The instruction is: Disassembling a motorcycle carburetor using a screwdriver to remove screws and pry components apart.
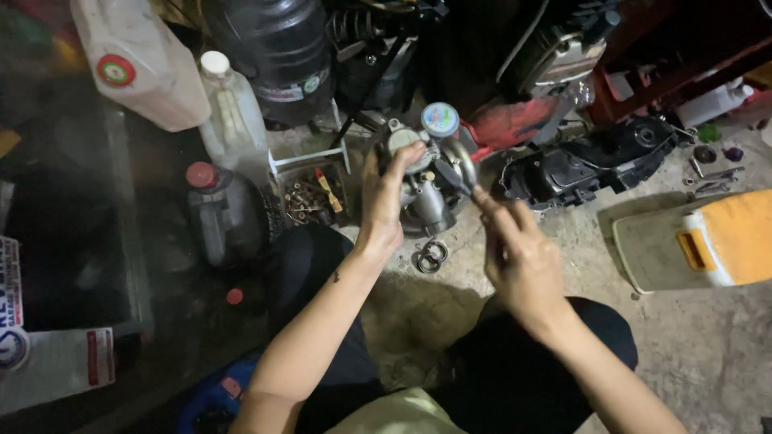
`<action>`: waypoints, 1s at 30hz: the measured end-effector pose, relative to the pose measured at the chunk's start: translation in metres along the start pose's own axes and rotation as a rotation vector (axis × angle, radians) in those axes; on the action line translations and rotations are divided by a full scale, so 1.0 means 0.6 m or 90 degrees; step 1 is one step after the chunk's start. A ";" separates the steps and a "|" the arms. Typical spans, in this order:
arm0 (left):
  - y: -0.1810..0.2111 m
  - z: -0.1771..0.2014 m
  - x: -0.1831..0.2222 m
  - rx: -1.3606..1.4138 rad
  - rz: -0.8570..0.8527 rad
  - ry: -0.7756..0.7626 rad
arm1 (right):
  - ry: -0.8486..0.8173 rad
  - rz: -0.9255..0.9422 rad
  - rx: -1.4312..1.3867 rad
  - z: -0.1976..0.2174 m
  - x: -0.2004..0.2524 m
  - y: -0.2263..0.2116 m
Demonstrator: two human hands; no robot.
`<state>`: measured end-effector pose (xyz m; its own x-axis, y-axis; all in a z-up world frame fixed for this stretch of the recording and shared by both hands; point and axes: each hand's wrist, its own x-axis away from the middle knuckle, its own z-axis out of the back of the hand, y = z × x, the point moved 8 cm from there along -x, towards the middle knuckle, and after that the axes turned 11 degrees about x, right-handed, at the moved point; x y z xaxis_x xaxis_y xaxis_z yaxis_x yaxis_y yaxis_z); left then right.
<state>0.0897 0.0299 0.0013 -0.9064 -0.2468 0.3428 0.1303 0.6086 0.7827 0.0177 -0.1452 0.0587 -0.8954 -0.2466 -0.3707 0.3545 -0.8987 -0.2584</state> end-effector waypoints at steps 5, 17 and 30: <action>0.007 -0.002 0.005 0.005 -0.033 0.000 | -0.016 -0.057 -0.026 -0.008 0.037 -0.034; -0.017 0.011 -0.005 -0.010 -0.057 0.024 | 0.048 -0.103 0.065 -0.034 0.065 -0.030; -0.007 0.000 0.006 0.003 -0.033 -0.006 | 0.103 -0.120 0.038 -0.030 0.072 -0.019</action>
<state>0.0858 0.0263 -0.0006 -0.9158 -0.2706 0.2968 0.0816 0.5982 0.7972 -0.0203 -0.1388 0.0295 -0.8876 -0.0149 -0.4604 0.1641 -0.9442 -0.2857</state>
